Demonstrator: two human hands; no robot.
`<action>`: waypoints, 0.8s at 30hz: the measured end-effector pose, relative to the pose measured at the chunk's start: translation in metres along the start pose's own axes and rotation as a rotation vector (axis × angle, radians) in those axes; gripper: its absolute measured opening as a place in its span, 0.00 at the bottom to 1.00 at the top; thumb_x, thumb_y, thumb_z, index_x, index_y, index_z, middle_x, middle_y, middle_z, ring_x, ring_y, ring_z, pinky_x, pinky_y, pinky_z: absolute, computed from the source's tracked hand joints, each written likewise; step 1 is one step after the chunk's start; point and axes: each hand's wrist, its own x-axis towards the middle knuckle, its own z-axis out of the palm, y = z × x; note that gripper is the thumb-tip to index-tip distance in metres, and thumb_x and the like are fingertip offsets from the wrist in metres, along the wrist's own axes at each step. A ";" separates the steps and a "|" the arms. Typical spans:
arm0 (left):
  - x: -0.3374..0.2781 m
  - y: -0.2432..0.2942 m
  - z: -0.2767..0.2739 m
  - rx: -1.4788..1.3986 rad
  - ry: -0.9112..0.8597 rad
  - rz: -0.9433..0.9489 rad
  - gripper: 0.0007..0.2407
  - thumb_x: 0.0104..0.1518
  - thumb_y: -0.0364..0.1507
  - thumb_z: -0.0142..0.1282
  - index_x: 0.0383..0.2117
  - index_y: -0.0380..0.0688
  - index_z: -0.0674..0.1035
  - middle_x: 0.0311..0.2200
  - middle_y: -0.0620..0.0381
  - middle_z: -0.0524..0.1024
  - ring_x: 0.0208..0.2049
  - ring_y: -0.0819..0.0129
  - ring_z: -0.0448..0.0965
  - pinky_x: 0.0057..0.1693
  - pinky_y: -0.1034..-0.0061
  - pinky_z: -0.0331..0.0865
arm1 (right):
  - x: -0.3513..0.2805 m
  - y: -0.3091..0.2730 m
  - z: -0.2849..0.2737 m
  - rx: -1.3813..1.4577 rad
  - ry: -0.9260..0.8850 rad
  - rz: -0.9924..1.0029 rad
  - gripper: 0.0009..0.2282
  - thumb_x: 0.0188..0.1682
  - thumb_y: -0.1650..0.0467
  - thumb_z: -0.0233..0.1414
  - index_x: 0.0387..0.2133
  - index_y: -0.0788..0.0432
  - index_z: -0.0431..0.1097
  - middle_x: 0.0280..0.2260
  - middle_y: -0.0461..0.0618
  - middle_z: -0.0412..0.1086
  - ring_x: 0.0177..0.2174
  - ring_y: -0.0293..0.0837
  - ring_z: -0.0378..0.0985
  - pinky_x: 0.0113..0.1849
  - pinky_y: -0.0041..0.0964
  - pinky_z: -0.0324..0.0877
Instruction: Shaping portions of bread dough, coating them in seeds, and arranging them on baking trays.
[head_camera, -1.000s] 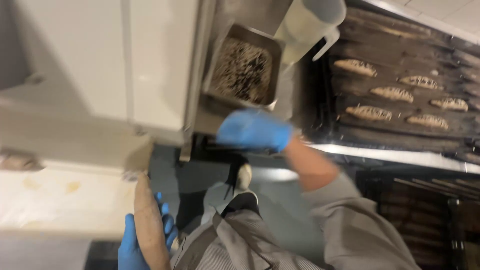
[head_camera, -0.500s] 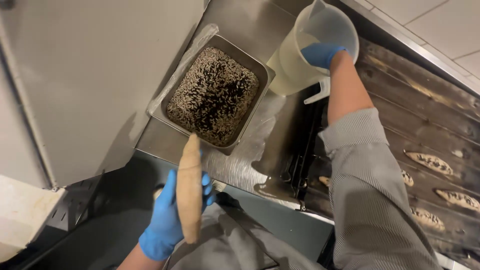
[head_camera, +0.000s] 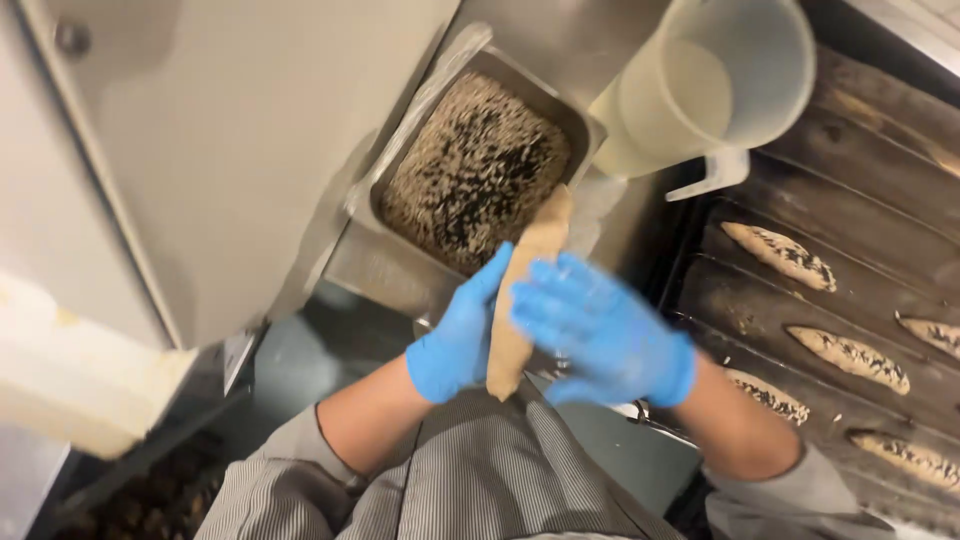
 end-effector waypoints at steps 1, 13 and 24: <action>0.003 0.003 0.003 0.013 -0.004 -0.030 0.22 0.69 0.47 0.40 0.55 0.44 0.76 0.46 0.56 0.80 0.45 0.65 0.80 0.55 0.69 0.73 | 0.001 0.006 0.001 -0.019 0.011 0.026 0.34 0.47 0.54 0.59 0.63 0.62 0.60 0.63 0.58 0.61 0.62 0.65 0.63 0.63 0.64 0.55; 0.026 0.033 -0.008 0.026 -0.269 -0.277 0.24 0.74 0.50 0.43 0.53 0.38 0.74 0.40 0.50 0.79 0.35 0.61 0.81 0.45 0.68 0.77 | -0.021 -0.018 0.078 -0.172 0.055 -0.020 0.43 0.51 0.40 0.56 0.66 0.62 0.61 0.66 0.58 0.59 0.65 0.56 0.61 0.66 0.57 0.53; 0.112 0.138 -0.089 1.906 0.110 1.061 0.17 0.77 0.36 0.39 0.63 0.35 0.69 0.58 0.41 0.73 0.57 0.54 0.76 0.60 0.56 0.72 | -0.016 -0.038 0.105 -0.017 0.149 0.473 0.40 0.44 0.43 0.51 0.63 0.59 0.62 0.63 0.63 0.60 0.64 0.63 0.60 0.64 0.62 0.51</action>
